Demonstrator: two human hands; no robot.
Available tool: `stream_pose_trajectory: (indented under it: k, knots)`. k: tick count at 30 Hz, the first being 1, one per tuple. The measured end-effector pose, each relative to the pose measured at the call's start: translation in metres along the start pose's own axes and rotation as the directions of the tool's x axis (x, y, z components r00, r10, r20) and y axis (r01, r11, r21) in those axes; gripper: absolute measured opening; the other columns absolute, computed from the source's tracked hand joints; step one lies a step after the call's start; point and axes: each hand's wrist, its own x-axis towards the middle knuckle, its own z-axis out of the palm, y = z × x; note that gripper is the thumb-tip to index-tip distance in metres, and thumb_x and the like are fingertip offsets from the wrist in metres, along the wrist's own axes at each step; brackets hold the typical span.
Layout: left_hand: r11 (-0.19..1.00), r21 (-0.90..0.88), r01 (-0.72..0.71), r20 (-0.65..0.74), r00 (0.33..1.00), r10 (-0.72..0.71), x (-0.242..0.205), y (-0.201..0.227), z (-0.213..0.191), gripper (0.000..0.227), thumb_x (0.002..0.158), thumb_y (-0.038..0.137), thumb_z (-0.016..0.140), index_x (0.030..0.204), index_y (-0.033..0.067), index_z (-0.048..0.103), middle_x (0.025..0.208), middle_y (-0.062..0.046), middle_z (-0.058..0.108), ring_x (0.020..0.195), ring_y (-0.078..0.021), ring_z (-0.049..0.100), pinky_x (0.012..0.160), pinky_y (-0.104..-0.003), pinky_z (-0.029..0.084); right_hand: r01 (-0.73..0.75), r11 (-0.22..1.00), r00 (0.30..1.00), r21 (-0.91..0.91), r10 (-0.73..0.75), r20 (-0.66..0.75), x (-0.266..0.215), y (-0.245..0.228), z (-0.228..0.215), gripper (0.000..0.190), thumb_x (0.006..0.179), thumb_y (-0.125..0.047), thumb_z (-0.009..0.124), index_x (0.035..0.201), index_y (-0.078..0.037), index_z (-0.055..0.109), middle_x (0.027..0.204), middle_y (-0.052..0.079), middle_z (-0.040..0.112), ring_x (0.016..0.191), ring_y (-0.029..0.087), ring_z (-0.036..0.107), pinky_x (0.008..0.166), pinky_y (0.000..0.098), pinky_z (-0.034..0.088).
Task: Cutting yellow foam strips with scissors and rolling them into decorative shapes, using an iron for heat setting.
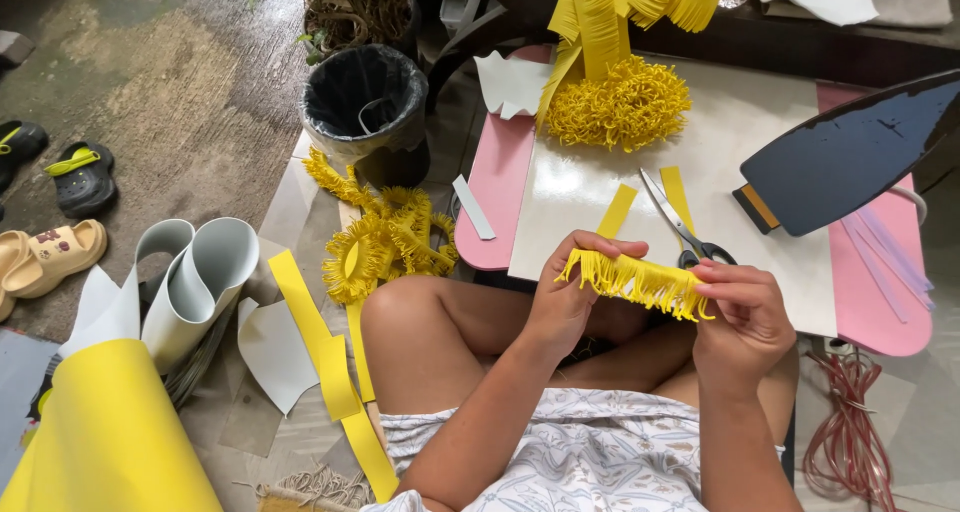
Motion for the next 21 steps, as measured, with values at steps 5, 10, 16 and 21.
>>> stream_pose_trajectory:
  k: [5,10,16,21]
  knots:
    - [0.998,0.063,0.030,-0.025,0.999,-0.029,-0.002,0.003,0.004,0.039,0.083,0.042,0.072,0.102,0.0126,0.057,0.112,-0.015,0.064,0.109,-0.0226,0.061,0.091,-0.031,0.048,-0.061,0.998,0.998,0.020,0.061,-0.024,-0.004,0.000,-0.001,0.030,0.080,0.021,0.062,0.085,-0.008,0.055,0.093,0.011,0.059,0.091,0.022,0.064,0.092,0.0315,0.056]
    - [0.995,-0.005,0.099,-0.219,0.971,-0.098,-0.003,-0.007,-0.006,0.011,0.093,0.006,0.047,0.094,0.0106,0.057,0.090,-0.009,0.067,0.092,-0.0200,0.065,0.071,-0.027,0.055,-0.386,0.918,0.922,0.092,0.387,0.014,-0.004,0.002,-0.004,0.046,0.081,-0.019,0.070,0.118,-0.011,0.045,0.088,0.003,0.055,0.083,0.004,0.056,0.074,0.0127,0.043]
    - [0.985,-0.047,-0.164,-0.482,0.868,0.121,-0.006,0.033,-0.080,0.028,0.096,0.034,0.044,0.091,0.0086,0.055,0.076,-0.007,0.058,0.067,-0.0204,0.058,0.068,-0.036,0.050,-0.371,0.926,0.928,0.075,0.371,0.022,0.007,-0.008,-0.014,0.022,0.097,-0.006,0.052,0.117,-0.005,0.044,0.075,0.011,0.058,0.070,0.017,0.059,0.069,0.0269,0.053]
    - [0.848,0.263,0.459,-0.949,0.282,0.142,-0.004,0.151,-0.123,0.039,0.082,0.032,0.041,0.114,0.0296,0.063,0.086,-0.001,0.065,0.071,-0.0131,0.056,0.060,-0.022,0.037,-0.393,0.920,0.919,-0.001,0.393,-0.039,-0.006,0.008,-0.031,0.017,0.100,-0.005,0.050,0.117,-0.004,0.046,0.074,0.011,0.057,0.065,0.017,0.058,0.071,0.0248,0.050]
